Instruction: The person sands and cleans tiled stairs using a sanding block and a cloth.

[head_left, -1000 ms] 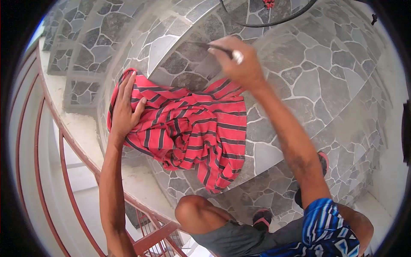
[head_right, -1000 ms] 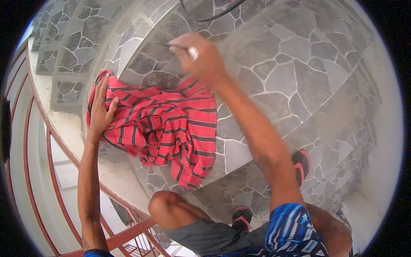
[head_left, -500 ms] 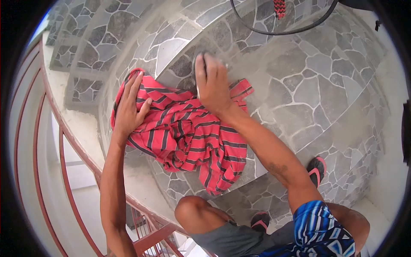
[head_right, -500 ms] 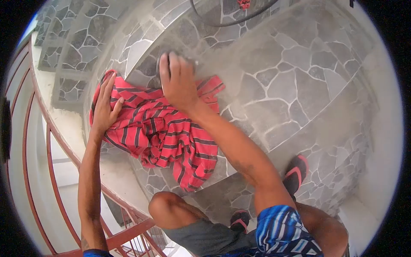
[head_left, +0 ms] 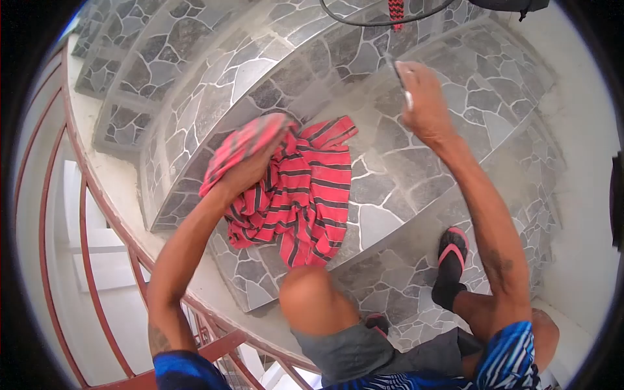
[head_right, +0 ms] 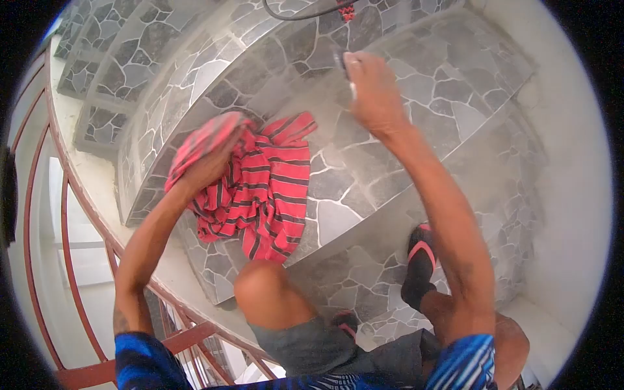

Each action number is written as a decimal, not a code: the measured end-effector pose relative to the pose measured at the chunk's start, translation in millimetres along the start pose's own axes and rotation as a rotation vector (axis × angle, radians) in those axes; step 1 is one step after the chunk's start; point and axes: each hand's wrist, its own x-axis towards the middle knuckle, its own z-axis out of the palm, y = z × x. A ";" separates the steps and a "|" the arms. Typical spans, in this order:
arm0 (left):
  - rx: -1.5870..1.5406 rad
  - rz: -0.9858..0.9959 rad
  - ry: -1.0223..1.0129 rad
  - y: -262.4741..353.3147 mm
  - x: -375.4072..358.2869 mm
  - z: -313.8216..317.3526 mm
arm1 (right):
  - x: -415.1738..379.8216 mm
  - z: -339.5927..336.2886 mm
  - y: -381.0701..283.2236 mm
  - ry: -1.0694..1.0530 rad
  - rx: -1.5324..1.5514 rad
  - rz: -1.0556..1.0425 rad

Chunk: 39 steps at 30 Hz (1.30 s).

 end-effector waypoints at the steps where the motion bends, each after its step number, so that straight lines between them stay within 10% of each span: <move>1: -0.151 -0.021 0.018 -4.5 18.0 31.6 | 0.6 -19.3 4.4 -0.033 -0.022 -0.011; 6: -0.045 0.150 0.457 -10.6 158.2 53.1 | 16.7 -75.1 -8.6 -0.218 -0.092 -0.133; 11: -0.535 -0.238 0.075 15.6 109.7 -65.9 | 39.7 -169.7 -55.6 -0.548 -0.053 -0.223; 16: -0.219 -0.030 0.561 -5.5 122.3 5.5 | 20.1 -271.0 -100.6 -0.723 -0.106 -0.009; 18: -0.237 -0.218 0.240 17.5 146.5 -30.7 | 16.5 -275.1 -133.6 -0.776 -0.040 -0.016; 21: -0.066 -0.153 0.621 20.2 169.7 17.0 | 19.5 -287.9 -183.5 -0.873 0.012 -0.069; 23: -0.753 -0.256 0.328 21.9 122.3 -40.2 | 17.1 -304.4 -195.9 -0.920 0.048 -0.044; 27: -0.173 -0.087 0.468 -29.5 39.3 32.9 | -3.7 -324.0 -201.0 -0.906 0.080 0.095; 39: -0.315 -0.215 0.425 9.5 141.5 -21.9 | 0.2 -301.5 -200.7 -0.985 0.199 0.122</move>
